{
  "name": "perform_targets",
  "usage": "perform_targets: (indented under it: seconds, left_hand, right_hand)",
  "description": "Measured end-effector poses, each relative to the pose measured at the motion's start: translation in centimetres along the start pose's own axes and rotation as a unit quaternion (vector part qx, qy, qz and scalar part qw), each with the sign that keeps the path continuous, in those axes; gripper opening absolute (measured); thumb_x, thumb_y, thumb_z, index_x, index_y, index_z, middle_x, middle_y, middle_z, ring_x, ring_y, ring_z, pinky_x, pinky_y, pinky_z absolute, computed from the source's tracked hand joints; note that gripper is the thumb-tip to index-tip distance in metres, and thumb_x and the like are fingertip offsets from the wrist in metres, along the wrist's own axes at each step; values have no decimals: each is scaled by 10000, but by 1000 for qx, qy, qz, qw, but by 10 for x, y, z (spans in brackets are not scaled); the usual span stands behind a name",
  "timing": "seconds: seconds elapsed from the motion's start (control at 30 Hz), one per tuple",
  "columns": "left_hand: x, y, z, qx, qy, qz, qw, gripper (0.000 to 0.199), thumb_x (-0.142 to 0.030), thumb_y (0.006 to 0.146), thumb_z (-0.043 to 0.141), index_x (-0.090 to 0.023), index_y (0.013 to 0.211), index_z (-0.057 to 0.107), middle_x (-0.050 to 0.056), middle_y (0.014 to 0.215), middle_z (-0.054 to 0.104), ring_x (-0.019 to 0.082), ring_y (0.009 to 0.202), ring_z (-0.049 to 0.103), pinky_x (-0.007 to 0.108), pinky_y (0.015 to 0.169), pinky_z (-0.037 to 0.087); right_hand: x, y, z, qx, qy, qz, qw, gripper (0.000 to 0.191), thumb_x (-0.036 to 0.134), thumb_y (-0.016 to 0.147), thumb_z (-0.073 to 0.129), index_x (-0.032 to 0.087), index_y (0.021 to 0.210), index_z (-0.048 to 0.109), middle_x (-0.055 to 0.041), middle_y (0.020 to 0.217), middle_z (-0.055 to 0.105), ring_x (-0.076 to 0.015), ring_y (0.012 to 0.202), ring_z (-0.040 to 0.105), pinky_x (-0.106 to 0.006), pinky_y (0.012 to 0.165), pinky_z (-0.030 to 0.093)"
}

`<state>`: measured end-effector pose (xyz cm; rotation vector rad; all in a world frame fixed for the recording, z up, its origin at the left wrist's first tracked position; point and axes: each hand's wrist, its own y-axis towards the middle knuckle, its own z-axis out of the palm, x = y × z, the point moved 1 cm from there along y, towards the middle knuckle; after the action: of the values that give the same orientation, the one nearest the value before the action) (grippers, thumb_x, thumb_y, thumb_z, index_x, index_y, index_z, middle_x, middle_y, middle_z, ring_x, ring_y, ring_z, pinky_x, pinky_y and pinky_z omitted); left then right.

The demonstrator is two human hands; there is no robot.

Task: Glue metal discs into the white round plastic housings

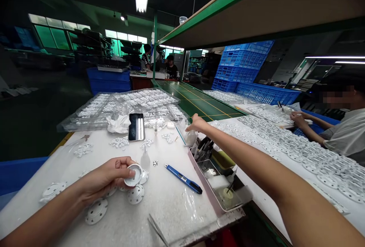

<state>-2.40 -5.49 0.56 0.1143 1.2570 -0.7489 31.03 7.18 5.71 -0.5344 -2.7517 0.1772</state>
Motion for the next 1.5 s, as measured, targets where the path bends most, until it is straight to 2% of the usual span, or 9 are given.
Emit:
perform_targets:
  seconds: [0.17,0.33,0.7,0.83,1.1,1.5]
  left_hand:
    - [1,1,-2,-3,0,6,1000,262,-198,656,841,-119,794,632,69,784,693,148,700,640,272,645,561]
    - [1,1,-1,-9,1,8,1000,258,-190,647,839,-118,781,630,69,773,687,147,693,637,265,633,557]
    - [-4,-3,1,-12,16,6,1000,273,-197,661,827,-114,804,610,73,798,687,144,691,644,235,602,541]
    - [-3,-2,0,-12,17,10,1000,251,-191,669,819,-116,801,619,74,815,685,149,720,641,258,639,560]
    - [-4,-1,0,-10,19,9,1000,242,-188,667,820,-117,805,634,89,842,693,175,776,653,313,708,581]
    - [-5,-4,1,-10,26,10,1000,260,-201,654,833,-118,806,638,87,837,691,177,771,650,329,720,579]
  right_hand:
    - [6,1,4,-42,-53,-23,997,388,349,923,598,165,1256,529,-98,1231,567,-223,1041,603,-428,867,537]
    - [12,-2,6,-50,-97,-51,993,396,353,920,602,168,1262,527,-101,1258,554,-235,1080,588,-444,893,525]
    - [19,-9,10,-67,-136,-59,987,400,353,922,597,171,1271,521,-102,1265,549,-233,1073,590,-436,882,531]
    - [22,-14,11,-78,-143,-62,985,411,353,922,598,174,1282,513,-106,1285,536,-241,1094,580,-448,895,524]
    - [26,-26,14,-69,-143,-75,984,447,358,917,604,180,1311,488,-112,1307,518,-245,1094,580,-449,890,528]
    - [27,-39,21,-47,-129,-120,983,432,360,919,599,175,1297,500,-106,1278,538,-241,1086,582,-456,903,517]
